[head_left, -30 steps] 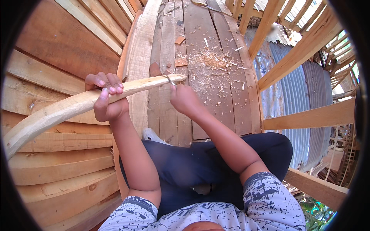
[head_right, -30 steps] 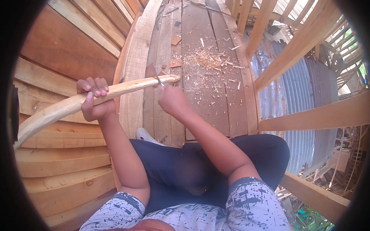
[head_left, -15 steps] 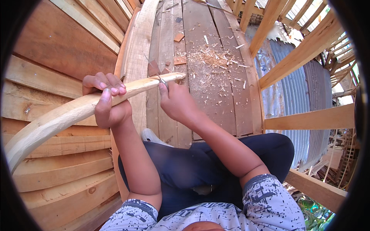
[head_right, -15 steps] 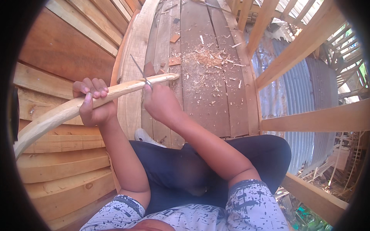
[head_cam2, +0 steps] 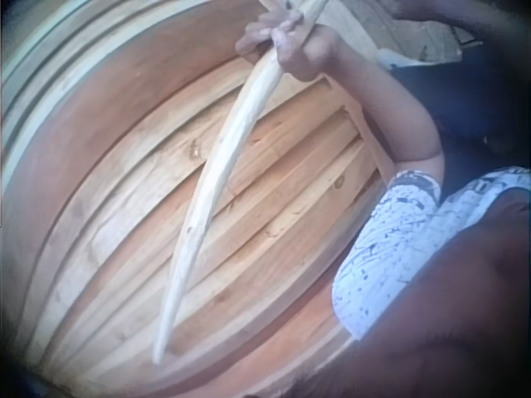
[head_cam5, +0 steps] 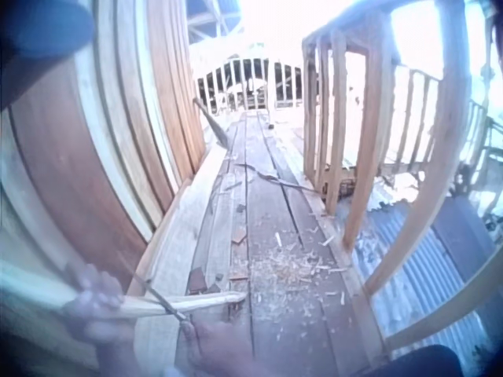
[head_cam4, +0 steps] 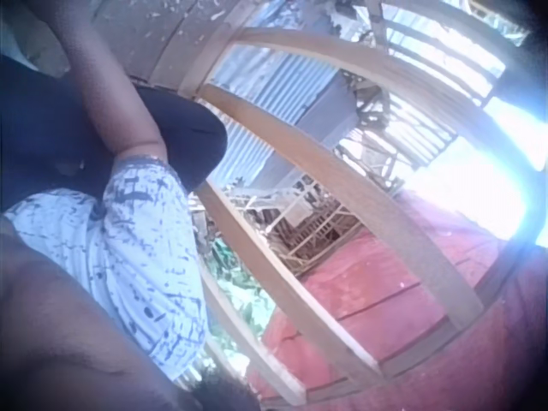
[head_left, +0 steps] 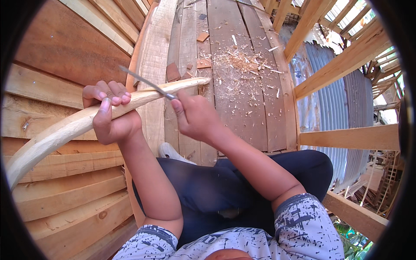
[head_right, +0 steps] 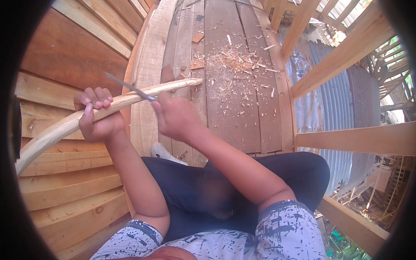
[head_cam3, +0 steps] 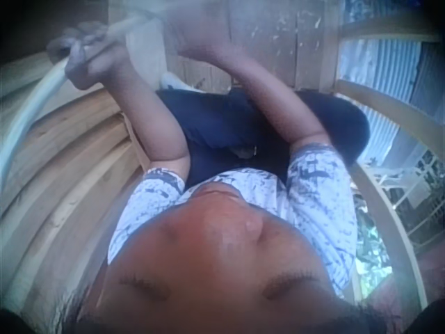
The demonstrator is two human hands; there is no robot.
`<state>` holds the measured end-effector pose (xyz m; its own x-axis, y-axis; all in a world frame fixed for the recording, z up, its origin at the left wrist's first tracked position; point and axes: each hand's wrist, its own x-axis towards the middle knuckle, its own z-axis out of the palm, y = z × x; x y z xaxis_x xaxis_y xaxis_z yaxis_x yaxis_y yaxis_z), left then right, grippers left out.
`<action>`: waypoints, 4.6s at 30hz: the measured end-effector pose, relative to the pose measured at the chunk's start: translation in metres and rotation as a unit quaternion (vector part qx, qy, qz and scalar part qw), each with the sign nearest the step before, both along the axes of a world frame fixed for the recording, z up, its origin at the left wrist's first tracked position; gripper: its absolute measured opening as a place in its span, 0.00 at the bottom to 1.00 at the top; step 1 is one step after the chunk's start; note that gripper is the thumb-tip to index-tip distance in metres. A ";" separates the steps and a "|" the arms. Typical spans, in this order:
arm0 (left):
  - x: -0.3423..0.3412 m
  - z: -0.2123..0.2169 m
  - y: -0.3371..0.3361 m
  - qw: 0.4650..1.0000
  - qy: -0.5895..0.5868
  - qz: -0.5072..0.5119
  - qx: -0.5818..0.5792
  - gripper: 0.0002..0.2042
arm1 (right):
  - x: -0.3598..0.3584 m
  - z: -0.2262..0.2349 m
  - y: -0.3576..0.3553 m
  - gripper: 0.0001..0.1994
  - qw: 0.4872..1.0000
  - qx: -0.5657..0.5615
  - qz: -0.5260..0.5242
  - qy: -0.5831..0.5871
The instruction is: The person carves a long, curved piece of wood using a small knife. They hold the wood with their left hand and use the knife in their right hand to shave off thin layers of wood, creating wood shavings on the floor.
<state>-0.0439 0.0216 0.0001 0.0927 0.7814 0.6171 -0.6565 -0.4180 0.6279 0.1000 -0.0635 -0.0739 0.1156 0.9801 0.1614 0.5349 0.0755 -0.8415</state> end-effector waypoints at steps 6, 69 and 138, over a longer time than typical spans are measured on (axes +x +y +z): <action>0.001 0.003 -0.001 0.999 0.029 0.002 0.022 0.07 | 0.048 -0.084 0.023 0.20 0.978 -0.173 -0.092 -0.067; -0.001 0.000 0.003 0.998 0.028 -0.024 0.041 0.09 | 0.037 -0.092 0.023 0.20 0.981 -0.133 -0.139 -0.037; -0.012 -0.025 -0.006 0.998 0.049 -0.017 -0.024 0.06 | 0.071 -0.142 -0.048 0.25 0.952 -0.125 -0.254 -0.117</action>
